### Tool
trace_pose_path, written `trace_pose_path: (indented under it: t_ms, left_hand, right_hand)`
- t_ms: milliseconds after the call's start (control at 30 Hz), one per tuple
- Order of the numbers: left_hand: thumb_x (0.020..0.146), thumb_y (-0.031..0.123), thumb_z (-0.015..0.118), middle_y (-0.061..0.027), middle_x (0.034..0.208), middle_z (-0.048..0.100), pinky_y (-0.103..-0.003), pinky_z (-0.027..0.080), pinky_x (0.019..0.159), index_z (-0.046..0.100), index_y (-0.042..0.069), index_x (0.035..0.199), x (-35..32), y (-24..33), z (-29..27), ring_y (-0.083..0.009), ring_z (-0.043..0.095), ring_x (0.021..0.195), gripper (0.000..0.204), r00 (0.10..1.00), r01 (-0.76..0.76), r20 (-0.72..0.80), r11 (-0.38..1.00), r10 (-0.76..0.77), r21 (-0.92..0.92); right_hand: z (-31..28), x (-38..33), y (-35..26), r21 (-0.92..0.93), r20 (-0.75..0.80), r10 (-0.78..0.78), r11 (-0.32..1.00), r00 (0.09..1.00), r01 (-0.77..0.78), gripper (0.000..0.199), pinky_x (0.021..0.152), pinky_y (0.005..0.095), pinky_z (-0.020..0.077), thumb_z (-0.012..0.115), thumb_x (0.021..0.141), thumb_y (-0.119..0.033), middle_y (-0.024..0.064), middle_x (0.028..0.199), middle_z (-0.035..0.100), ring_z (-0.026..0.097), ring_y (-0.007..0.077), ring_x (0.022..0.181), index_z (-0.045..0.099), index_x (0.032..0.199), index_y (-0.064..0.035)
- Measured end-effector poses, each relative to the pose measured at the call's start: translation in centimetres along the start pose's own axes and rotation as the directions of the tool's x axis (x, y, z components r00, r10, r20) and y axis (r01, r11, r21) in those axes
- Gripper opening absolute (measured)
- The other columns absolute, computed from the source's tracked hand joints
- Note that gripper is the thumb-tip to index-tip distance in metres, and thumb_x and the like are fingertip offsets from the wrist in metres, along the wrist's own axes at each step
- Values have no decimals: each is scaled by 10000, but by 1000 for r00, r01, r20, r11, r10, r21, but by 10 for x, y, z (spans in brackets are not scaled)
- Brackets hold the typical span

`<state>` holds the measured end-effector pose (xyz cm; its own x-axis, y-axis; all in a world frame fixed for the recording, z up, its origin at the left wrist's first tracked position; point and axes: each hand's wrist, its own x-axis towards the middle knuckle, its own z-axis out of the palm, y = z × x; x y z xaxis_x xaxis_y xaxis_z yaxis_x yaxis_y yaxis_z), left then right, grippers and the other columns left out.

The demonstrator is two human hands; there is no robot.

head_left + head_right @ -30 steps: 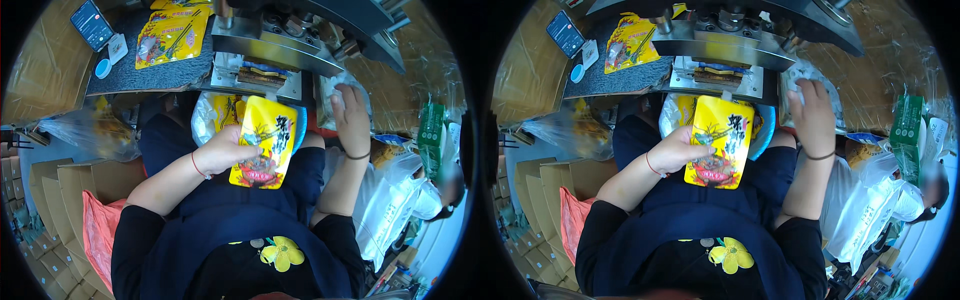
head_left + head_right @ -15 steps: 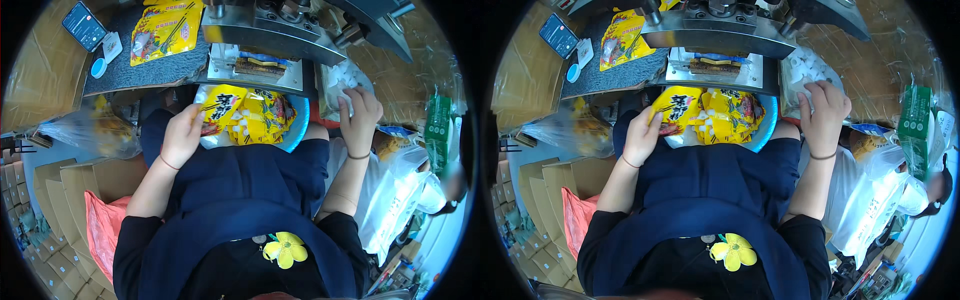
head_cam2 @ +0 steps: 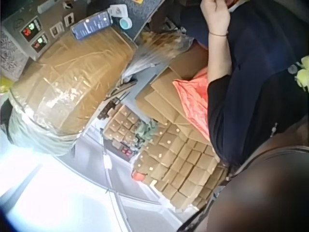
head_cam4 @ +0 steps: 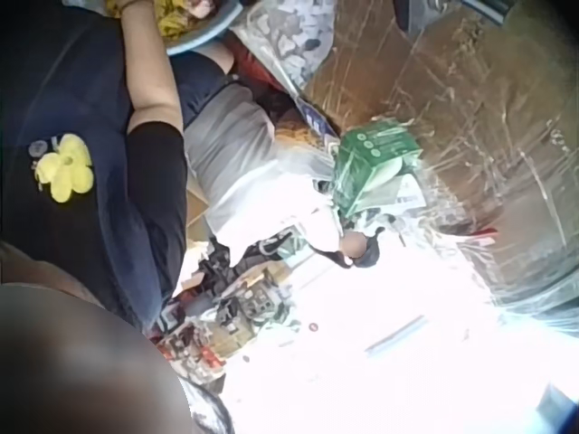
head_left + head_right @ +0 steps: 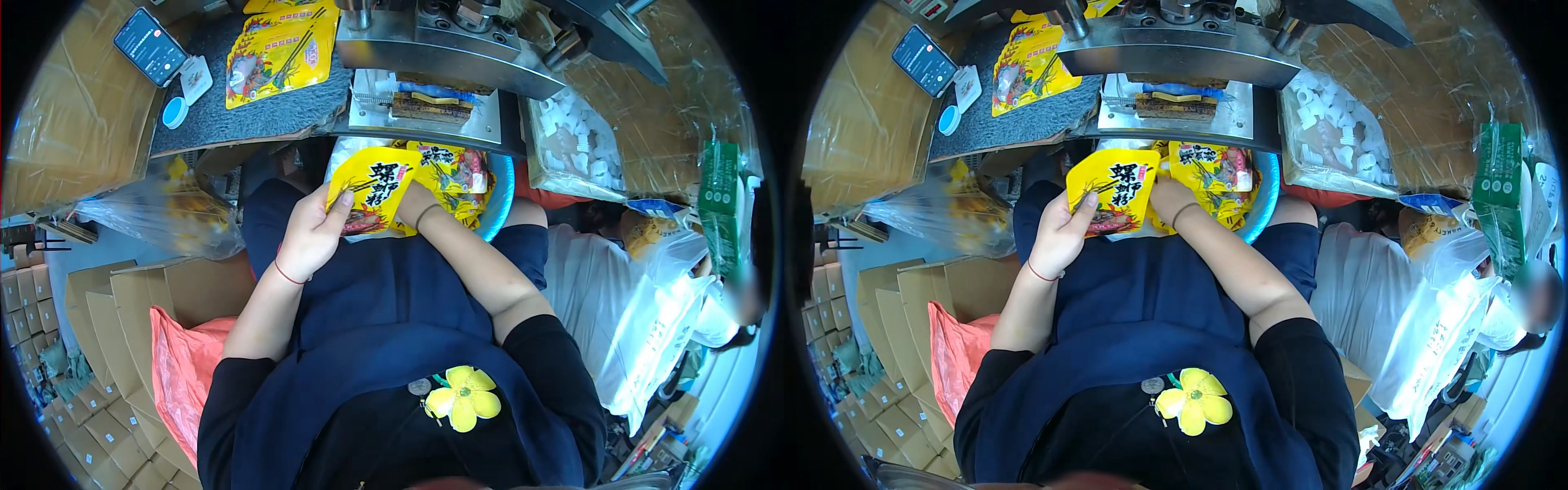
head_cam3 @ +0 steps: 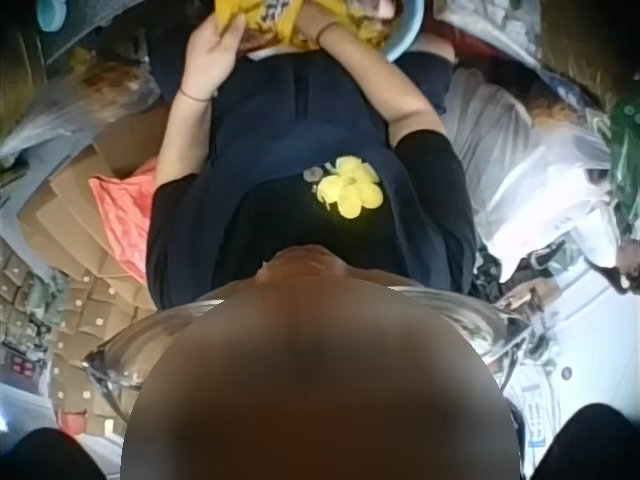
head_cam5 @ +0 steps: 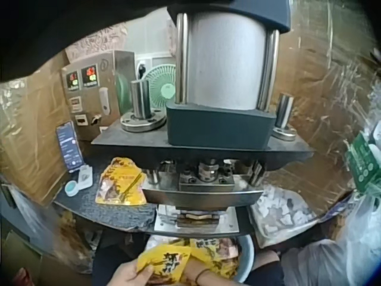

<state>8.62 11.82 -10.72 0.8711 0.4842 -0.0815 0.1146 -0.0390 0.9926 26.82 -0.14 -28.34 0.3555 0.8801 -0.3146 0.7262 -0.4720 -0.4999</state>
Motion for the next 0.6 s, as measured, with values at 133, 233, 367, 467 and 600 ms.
trace_pose_path:
  t_ms: [133,233,367,467,600]
  left_hand:
    - [1042,133,570,-60,1041,724,-250,543,835,640,-63,1132,-3,11,-3,-86,674,922,227,995,68,-67,985,-80,-161]
    - [1006,106,632,-45,945,739,-228,559,745,648,-66,1088,-3,23,-13,-84,700,810,192,975,212,105,966,-198,-148]
    - [946,104,715,-58,861,744,-207,544,665,688,-65,973,4,29,1,-87,713,734,172,988,73,132,992,-87,103]
    - [944,155,728,-57,855,740,-228,546,686,704,-62,992,8,25,18,-83,698,745,224,979,38,193,990,-64,138]
    - [1006,247,654,-52,1045,736,-264,545,844,671,-44,1176,7,39,41,-113,686,905,338,905,269,393,936,-164,-229]
  right_hand:
    - [-41,-37,-15,-171,81,-121,976,989,134,225,878,440,546,590,911,-110,194,1072,669,668,366,1027,624,1126,-54]
    - [-86,-77,-19,152,-355,-244,937,903,314,216,857,423,530,641,904,-95,171,1049,665,652,361,988,630,1115,-47]
    - [-175,-127,-51,388,-648,-99,810,755,440,158,821,316,512,613,971,-92,93,998,651,638,217,893,649,1110,-26]
    - [-216,-140,-89,572,-680,-37,598,733,561,146,824,274,512,622,986,-98,81,1074,665,634,145,922,668,1091,-7]
    - [-234,-137,-92,327,-575,-199,833,794,446,133,811,304,506,638,964,-108,107,1002,679,650,191,906,667,1015,12]
